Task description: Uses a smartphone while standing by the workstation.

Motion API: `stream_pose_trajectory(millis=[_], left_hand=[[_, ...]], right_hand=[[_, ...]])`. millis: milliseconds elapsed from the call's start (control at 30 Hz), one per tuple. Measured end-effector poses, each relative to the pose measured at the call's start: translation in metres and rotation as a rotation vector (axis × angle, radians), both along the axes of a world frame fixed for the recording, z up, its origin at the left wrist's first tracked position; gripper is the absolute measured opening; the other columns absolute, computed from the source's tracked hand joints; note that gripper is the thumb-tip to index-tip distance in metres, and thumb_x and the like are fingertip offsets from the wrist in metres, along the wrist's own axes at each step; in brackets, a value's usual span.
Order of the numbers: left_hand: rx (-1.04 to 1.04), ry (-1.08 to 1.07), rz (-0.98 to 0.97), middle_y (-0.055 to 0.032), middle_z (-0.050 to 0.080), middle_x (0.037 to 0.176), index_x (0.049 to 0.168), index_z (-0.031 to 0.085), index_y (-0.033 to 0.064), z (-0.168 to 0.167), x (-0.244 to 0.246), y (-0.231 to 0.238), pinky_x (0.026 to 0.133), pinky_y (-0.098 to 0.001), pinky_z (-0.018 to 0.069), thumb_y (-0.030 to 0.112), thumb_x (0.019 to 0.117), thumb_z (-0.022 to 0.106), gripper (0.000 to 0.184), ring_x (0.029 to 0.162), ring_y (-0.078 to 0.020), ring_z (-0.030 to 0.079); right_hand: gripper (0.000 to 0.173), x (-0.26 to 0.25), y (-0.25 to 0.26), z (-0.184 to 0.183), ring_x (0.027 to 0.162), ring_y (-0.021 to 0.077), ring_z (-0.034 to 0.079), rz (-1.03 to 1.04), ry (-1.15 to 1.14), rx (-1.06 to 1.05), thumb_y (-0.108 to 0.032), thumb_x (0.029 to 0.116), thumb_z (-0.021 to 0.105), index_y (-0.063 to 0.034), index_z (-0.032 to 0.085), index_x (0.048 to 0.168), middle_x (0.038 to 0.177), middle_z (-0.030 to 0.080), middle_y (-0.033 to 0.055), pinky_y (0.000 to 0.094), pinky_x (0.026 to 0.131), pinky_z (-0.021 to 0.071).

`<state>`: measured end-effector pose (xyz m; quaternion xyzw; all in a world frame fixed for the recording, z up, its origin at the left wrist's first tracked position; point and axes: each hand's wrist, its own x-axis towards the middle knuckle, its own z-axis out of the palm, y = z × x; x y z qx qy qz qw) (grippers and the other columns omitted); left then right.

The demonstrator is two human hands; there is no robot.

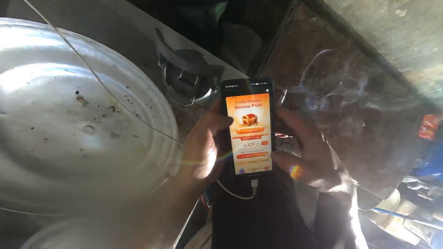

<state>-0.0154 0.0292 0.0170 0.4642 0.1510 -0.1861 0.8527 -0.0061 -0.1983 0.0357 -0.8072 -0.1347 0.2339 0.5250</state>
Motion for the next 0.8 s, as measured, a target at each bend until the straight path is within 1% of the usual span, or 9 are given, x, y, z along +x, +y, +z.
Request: stream_pose_trajectory(millis=[200, 267, 367, 467, 567, 667, 733, 767, 800], left_hand=[[-0.007, -0.011, -0.020, -0.0033, 0.066, 0.125, 0.146, 0.050, 0.0193, 0.000, -0.001, 0.000, 0.087, -0.0352, 0.0595, 0.016, 0.1023, 0.033, 0.047, 0.104, -0.0122, 0.068], [-0.011, -0.005, -0.009, -0.0034, 0.067, 0.124, 0.145, 0.051, 0.0190, -0.001, -0.002, 0.001, 0.086, -0.0349, 0.0600, 0.017, 0.1023, 0.034, 0.046, 0.104, -0.0123, 0.069], [-0.017, -0.025, -0.020, -0.0029, 0.066, 0.124, 0.145, 0.050, 0.0187, -0.001, -0.002, 0.001, 0.087, -0.0336, 0.0594, 0.016, 0.1029, 0.033, 0.046, 0.105, -0.0112, 0.068], [-0.021, -0.009, -0.009, -0.0019, 0.068, 0.122, 0.145, 0.051, 0.0193, -0.001, -0.003, 0.001, 0.087, -0.0329, 0.0597, 0.017, 0.1023, 0.036, 0.045, 0.103, -0.0106, 0.069], [-0.025, -0.007, -0.024, -0.0019, 0.067, 0.123, 0.143, 0.053, 0.0188, -0.001, -0.004, 0.000, 0.087, -0.0335, 0.0595, 0.015, 0.1008, 0.037, 0.045, 0.104, -0.0112, 0.068], [-0.041, -0.028, -0.052, -0.0033, 0.064, 0.129, 0.146, 0.051, 0.0179, -0.003, -0.004, 0.000, 0.091, -0.0367, 0.0582, 0.012, 0.1000, 0.037, 0.048, 0.110, -0.0132, 0.066], [-0.029, -0.016, -0.050, -0.0029, 0.064, 0.130, 0.146, 0.051, 0.0181, -0.003, -0.004, 0.001, 0.092, -0.0377, 0.0577, 0.012, 0.1000, 0.038, 0.048, 0.112, -0.0134, 0.065], [-0.021, -0.020, -0.051, -0.0027, 0.064, 0.130, 0.145, 0.051, 0.0181, -0.004, -0.005, 0.001, 0.093, -0.0379, 0.0575, 0.012, 0.0998, 0.038, 0.048, 0.112, -0.0134, 0.065], [-0.015, -0.028, -0.053, -0.0027, 0.064, 0.131, 0.145, 0.052, 0.0179, -0.005, -0.005, 0.001, 0.093, -0.0381, 0.0573, 0.012, 0.0994, 0.038, 0.048, 0.113, -0.0135, 0.065]], right_hand=[[0.074, -0.001, -0.002, 0.001, 0.116, 0.0130, 0.065, 0.000, -0.005, -0.036, -0.020, 0.0839, 0.069, -0.0076, 0.044, 0.153, 0.134, 0.063, 0.0053, 0.0339, 0.097, 0.0589], [0.075, -0.001, -0.001, 0.000, 0.113, 0.0136, 0.066, -0.007, -0.014, -0.016, -0.018, 0.0836, 0.069, -0.0053, 0.044, 0.152, 0.132, 0.064, 0.0067, 0.0333, 0.095, 0.0590], [0.073, -0.003, -0.002, -0.002, 0.117, 0.0143, 0.065, -0.011, -0.023, 0.010, -0.021, 0.0876, 0.069, -0.0063, 0.043, 0.154, 0.143, 0.058, 0.0077, 0.0332, 0.097, 0.0582], [0.065, 0.000, 0.002, 0.000, 0.115, 0.0144, 0.065, -0.045, 0.000, 0.011, -0.023, 0.0920, 0.065, -0.0090, 0.045, 0.152, 0.137, 0.062, 0.0052, 0.0340, 0.094, 0.0598], [0.057, 0.003, 0.006, 0.002, 0.110, 0.0171, 0.068, -0.093, -0.032, 0.050, -0.021, 0.0955, 0.060, -0.0067, 0.047, 0.149, 0.131, 0.065, 0.0066, 0.0357, 0.090, 0.0625], [0.065, 0.006, 0.009, 0.005, 0.110, 0.0172, 0.068, -0.100, -0.051, 0.043, -0.016, 0.0903, 0.066, -0.0071, 0.044, 0.151, 0.132, 0.064, 0.0067, 0.0348, 0.089, 0.0627], [0.070, 0.007, 0.012, 0.009, 0.111, 0.0130, 0.067, -0.103, -0.016, -0.025, -0.017, 0.0854, 0.071, -0.0127, 0.046, 0.150, 0.131, 0.065, 0.0023, 0.0322, 0.090, 0.0612], [0.065, 0.007, 0.015, 0.010, 0.108, 0.0116, 0.068, -0.126, 0.006, -0.057, -0.019, 0.0849, 0.072, -0.0152, 0.049, 0.146, 0.126, 0.066, 0.0003, 0.0319, 0.088, 0.0615], [0.058, 0.006, 0.018, 0.009, 0.104, 0.0115, 0.069, -0.149, 0.013, -0.067, -0.019, 0.0871, 0.070, -0.0156, 0.052, 0.142, 0.120, 0.068, -0.0001, 0.0322, 0.084, 0.0627]])
